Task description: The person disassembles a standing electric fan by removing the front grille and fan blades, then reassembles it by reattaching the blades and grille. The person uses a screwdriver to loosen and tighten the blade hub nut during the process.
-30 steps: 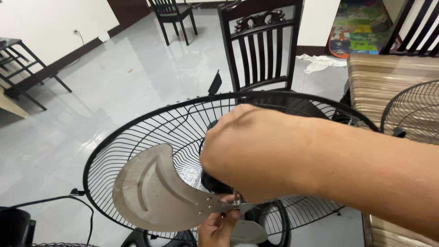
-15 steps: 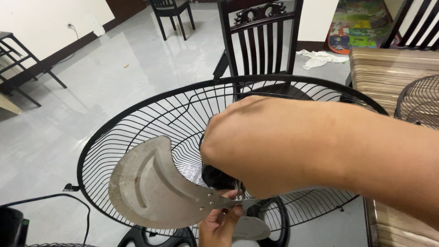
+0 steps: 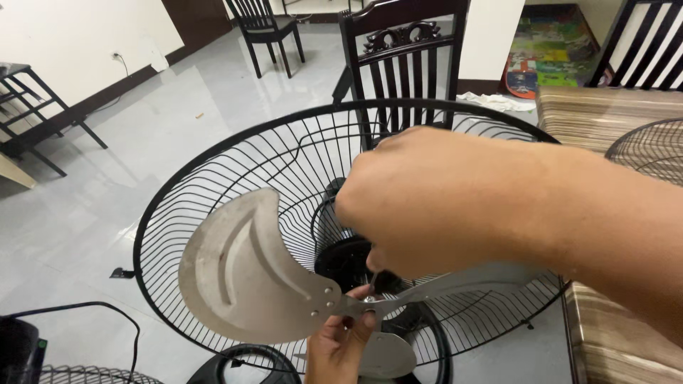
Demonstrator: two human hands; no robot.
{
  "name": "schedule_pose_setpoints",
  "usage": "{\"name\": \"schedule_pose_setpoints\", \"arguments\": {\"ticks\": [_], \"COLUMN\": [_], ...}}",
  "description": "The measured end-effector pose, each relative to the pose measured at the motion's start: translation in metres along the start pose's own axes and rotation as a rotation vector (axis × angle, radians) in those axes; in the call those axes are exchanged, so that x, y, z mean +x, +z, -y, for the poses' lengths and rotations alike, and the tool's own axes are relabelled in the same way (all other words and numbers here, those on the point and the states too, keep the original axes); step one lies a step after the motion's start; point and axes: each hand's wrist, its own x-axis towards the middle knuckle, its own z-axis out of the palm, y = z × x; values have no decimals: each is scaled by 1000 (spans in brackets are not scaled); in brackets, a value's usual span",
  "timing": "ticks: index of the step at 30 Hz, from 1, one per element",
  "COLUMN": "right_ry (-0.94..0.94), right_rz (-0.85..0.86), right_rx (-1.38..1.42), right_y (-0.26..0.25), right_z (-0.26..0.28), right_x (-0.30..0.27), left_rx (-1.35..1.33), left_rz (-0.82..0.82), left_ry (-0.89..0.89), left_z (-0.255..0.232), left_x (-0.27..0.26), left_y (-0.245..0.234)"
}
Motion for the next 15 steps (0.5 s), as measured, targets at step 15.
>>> {"name": "schedule_pose_setpoints", "arguments": {"ticks": [15], "right_ry": [148], "right_rz": [-143], "right_rx": [48], "right_y": [31], "right_z": [5], "right_x": [-33], "left_rx": [-47], "left_rz": [-180], "left_ry": [-29], "left_z": [5], "left_x": [-2], "left_y": [14]}}
